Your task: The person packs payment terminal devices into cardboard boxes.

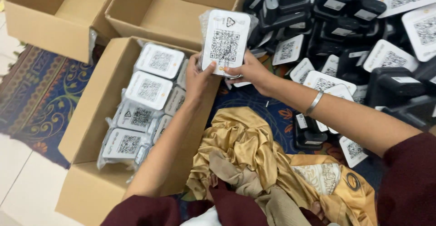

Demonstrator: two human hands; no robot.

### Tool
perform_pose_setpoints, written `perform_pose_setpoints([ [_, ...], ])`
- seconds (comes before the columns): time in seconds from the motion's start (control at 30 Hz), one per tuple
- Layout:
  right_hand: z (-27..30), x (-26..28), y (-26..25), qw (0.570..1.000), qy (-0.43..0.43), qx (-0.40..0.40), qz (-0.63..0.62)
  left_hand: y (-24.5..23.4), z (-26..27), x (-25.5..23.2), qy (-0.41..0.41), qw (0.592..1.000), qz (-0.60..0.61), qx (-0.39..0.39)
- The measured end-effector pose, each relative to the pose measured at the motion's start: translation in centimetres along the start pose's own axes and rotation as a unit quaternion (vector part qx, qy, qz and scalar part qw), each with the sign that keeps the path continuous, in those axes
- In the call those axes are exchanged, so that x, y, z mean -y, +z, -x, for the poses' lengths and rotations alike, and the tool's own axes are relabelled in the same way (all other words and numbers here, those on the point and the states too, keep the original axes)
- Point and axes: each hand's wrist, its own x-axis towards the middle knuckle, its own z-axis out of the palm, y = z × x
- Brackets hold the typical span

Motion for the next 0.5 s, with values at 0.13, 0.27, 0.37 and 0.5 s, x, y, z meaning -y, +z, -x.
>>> perform_pose_setpoints([
  [0.13, -1.6, 2.8, 4.7, 0.991, -0.023, 0.047, 0.124, -4.7, 4.0, -3.0, 0.136, 0.965, -0.214, -0.068],
  [0.27, -3.4, 2.3, 9.9, 0.964, -0.04, 0.207, 0.165, -8.7, 9.3, -3.9, 0.152, 0.954, -0.172, -0.191],
  [0.37, -6.4, -2.1, 12.8, 0.937, -0.099, 0.245, 0.228, -9.5, 13.2, -4.7, 0.163, 0.939, -0.143, -0.267],
  [0.5, -6.7, -4.4, 17.2, 0.875, -0.249, 0.224, 0.349, -13.5, 15.6, -3.8, 0.156, 0.913, -0.148, -0.347],
])
